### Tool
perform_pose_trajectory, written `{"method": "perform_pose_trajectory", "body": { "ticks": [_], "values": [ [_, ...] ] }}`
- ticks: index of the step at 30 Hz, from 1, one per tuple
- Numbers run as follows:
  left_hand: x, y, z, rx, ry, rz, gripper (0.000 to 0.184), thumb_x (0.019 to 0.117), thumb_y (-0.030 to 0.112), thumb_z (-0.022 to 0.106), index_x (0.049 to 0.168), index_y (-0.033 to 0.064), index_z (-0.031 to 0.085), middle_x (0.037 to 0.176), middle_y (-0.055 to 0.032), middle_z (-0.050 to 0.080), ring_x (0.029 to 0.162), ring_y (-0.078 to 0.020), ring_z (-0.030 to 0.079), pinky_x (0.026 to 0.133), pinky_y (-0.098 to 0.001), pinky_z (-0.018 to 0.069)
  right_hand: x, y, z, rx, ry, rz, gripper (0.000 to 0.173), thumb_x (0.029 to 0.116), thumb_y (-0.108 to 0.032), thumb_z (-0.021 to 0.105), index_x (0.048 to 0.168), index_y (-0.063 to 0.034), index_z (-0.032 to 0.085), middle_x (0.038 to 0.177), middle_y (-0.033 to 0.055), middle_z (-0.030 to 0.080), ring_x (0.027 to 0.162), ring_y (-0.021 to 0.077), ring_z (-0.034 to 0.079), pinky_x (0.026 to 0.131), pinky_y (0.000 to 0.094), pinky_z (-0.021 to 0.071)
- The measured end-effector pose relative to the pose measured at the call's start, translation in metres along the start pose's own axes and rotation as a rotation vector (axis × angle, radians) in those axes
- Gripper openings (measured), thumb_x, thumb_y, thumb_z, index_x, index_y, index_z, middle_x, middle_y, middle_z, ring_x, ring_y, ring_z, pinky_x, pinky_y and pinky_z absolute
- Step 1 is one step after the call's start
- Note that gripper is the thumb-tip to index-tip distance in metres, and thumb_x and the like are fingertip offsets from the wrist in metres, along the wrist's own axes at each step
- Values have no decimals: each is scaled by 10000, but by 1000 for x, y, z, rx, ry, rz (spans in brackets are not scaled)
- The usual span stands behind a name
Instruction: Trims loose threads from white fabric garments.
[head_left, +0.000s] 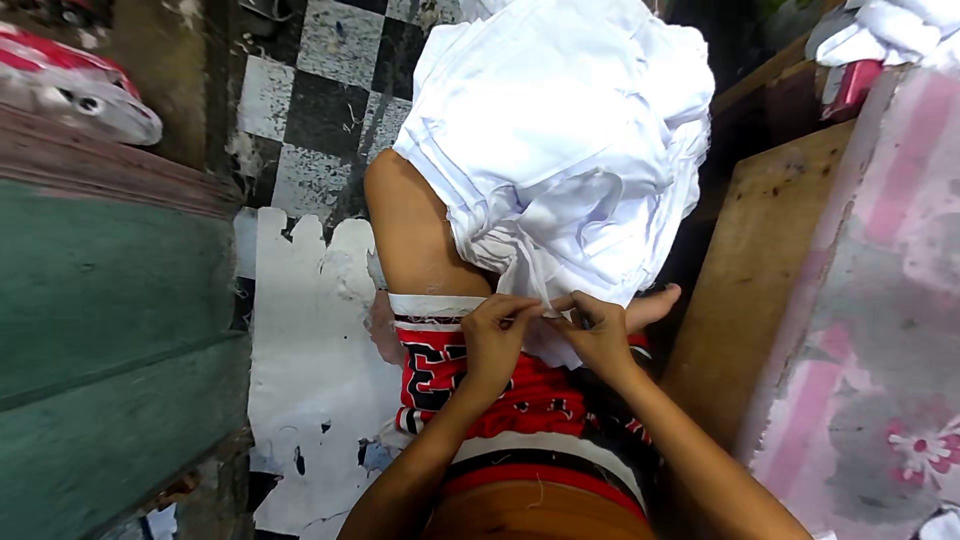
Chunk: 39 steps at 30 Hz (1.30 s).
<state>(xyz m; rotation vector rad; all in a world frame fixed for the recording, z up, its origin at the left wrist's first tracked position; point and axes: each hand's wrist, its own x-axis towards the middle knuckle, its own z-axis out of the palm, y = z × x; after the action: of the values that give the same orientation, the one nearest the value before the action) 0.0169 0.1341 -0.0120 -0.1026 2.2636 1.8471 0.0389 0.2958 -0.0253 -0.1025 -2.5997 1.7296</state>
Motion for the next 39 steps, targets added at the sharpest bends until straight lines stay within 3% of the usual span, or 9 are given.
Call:
{"method": "perform_pose_trajectory", "body": {
  "ticks": [6,9,12,18,23,26,30,34,39],
  "values": [
    [10,-1,-6,-15,-144,-127,71,942,26,692,957,-39,714,879,-70,687,713,-46,666,687,-202,583,2,4,-5,-3,-81,-4,116,849,-64,732,894,43,726,751,-2,664,619,-98,426,601,87,356],
    [7,-2,-4,-40,-159,-104,117,1005,16,574,988,-64,657,893,-89,673,761,-77,683,739,-241,596,5,7,-8,37,-82,45,104,855,-67,740,896,25,711,746,-40,642,601,-110,421,578,80,353],
    [2,-4,-9,-142,-148,-76,130,1021,21,530,994,-46,638,927,-55,667,787,-62,684,758,-247,604,4,9,-11,133,-71,152,84,849,-34,743,907,-4,689,787,-70,657,596,-112,435,569,81,366],
    [-6,-13,-24,-134,-275,72,163,966,106,664,938,-48,707,1105,-98,676,954,-45,670,853,-207,579,1,11,-16,318,-71,312,132,873,5,716,931,-100,661,825,-115,675,598,-75,526,572,114,457],
    [2,-7,-17,106,-130,247,135,947,89,692,996,-16,760,1047,-124,714,895,-103,699,806,-240,590,2,8,-16,342,-108,323,129,883,14,700,944,-97,675,823,-121,680,594,-75,539,576,115,475],
    [12,-4,-10,199,-98,319,102,890,59,746,968,11,789,990,-114,729,850,-112,697,766,-242,570,4,8,-16,343,-129,323,122,905,5,678,996,-76,679,827,-120,680,595,-81,530,577,115,468],
    [18,-11,1,169,-81,352,54,832,27,790,884,15,797,881,-96,727,815,-113,702,766,-246,578,5,7,-16,351,-128,370,133,916,1,668,1038,-51,675,825,-102,678,560,-73,495,537,115,434],
    [19,-13,3,160,-59,364,24,838,-2,766,860,3,776,871,-91,724,807,-109,696,765,-247,575,5,9,-14,374,-134,383,124,925,-6,670,1037,-57,684,774,-101,664,516,-70,458,499,115,401],
    [21,-15,-1,34,-100,222,83,931,30,686,951,-25,744,932,-88,719,827,-79,692,785,-246,589,6,10,-15,433,-144,458,157,937,6,641,1067,-80,661,735,-106,644,493,-61,444,477,122,389]
  ]
}}
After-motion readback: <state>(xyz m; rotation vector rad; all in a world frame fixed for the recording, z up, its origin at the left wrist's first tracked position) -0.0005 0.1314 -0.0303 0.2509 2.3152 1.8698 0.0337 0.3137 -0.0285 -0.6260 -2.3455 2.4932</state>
